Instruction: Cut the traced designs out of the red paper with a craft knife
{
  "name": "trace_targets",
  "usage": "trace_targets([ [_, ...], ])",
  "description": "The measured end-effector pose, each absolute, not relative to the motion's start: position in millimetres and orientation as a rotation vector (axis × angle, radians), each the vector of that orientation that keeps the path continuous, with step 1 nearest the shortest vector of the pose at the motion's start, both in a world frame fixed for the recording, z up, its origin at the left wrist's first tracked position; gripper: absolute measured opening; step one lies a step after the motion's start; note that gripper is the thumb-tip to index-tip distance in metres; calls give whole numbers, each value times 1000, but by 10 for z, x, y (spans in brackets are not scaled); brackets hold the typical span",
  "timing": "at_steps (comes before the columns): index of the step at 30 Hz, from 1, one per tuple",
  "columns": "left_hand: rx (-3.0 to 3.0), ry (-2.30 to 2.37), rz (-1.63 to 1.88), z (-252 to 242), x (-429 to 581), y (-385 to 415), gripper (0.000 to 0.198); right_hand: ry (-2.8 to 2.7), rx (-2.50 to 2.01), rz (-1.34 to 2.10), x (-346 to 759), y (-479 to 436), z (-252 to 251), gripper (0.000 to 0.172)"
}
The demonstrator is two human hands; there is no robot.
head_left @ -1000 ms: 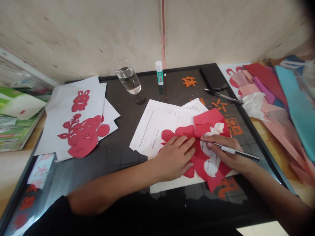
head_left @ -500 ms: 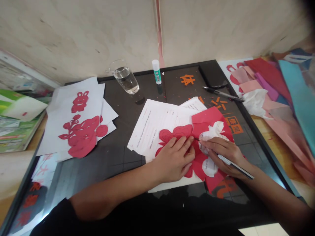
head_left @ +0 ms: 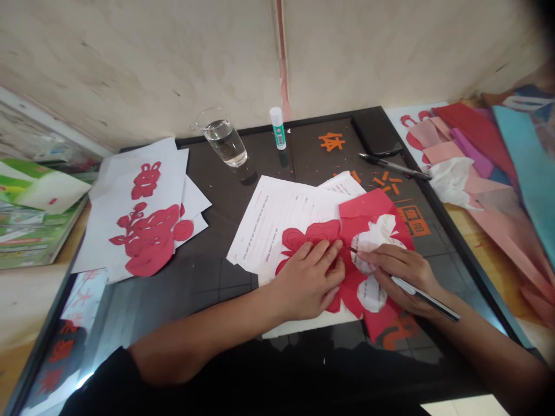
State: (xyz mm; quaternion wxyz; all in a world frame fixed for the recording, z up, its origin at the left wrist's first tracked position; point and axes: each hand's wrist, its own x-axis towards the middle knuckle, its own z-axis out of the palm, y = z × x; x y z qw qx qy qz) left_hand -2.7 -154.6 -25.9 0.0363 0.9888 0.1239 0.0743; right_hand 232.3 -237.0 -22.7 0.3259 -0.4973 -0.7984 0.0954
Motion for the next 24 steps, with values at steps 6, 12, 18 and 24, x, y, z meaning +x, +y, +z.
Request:
trace_targets([
  [6,3037,471,252,-263,-29,-1628,45,-1938,-1354,344,2359,-2370,-224,39],
  [12,3022,597,259,-172,-146,-1907,72,-1798,-1528,388,2199,-2460,-8,34],
  [18,3083,439,303,-195,-288,-1934,54,-1876,-1459,513,2022,-2490,25,33],
  [24,3078,409,369,-275,-309,-1899,54,-1896,-1503,421,1985,-2416,-48,31],
])
